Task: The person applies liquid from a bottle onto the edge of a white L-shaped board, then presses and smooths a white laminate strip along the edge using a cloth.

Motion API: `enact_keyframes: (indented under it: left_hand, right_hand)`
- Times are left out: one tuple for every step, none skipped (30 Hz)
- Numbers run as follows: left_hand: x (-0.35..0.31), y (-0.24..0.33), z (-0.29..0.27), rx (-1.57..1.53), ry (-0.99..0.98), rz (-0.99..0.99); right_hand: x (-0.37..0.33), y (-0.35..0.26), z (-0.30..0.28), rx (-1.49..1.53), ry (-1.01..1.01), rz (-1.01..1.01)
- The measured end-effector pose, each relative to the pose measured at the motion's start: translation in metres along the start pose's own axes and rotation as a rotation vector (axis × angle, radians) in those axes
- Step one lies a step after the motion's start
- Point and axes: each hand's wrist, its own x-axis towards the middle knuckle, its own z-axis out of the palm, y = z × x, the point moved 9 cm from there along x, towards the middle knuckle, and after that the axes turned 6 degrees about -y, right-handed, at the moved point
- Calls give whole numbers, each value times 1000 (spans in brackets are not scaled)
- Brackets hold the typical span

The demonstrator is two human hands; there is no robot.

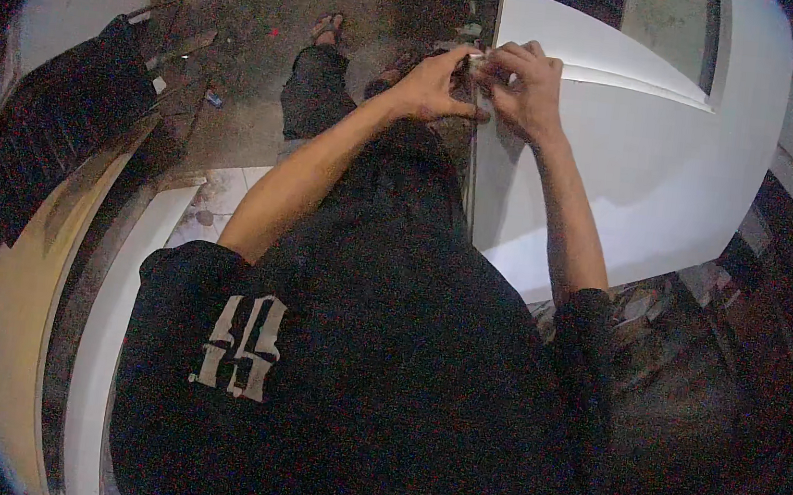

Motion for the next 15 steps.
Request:
enact_keyframes:
  left_hand:
    - [-1, 4, 0, 53, 8, -6]
    - [-2, 1, -2, -13, 25, 22]
    - [-4, -1, -2, -79, 42, 51]
    - [-4, 5, -3, -150, 50, 83]
    - [-3, 5, -1, -107, 20, 36]
    - [-3, 5, 0, -63, -9, -11]
    - [-4, 3, 2, -19, -38, -61]
    - [-4, 4, 0, -26, -5, -24]
    - [-3, 6, -2, -32, 28, 14]
    - [-4, 10, -4, -39, 61, 48]
    - [-4, 8, -2, -25, 48, 18]
    - [-5, 6, 0, -11, 34, -12]
    - [-3, 3, 0, 6, 25, -39]
    - [-2, 5, 0, -19, 32, -9]
    - [0, 7, 0, -45, 40, 21]
  right_hand:
    - [-3, 9, -1, -14, -23, 28]
    - [-2, 17, -4, -29, -41, 41]
    - [-4, 23, -11, -32, -1, 57]
    - [-5, 21, -11, -17, 0, 45]
    - [-5, 18, -8, -2, 0, 33]
    - [-5, 15, -4, 13, 0, 20]
    - [-4, 0, -2, 18, 43, -42]
    - [-3, 2, -2, 12, 36, -33]
    - [-1, 7, -4, 6, 30, -23]
    - [-1, 12, -6, 2, 22, -14]
    - [-4, 18, -13, 46, 11, 9]
    - [-5, 18, -9, 43, 19, 8]
    - [-5, 15, -6, 38, 30, 2]
    - [-3, 13, -4, 33, 42, -3]
    - [-3, 7, 0, 48, 66, -28]
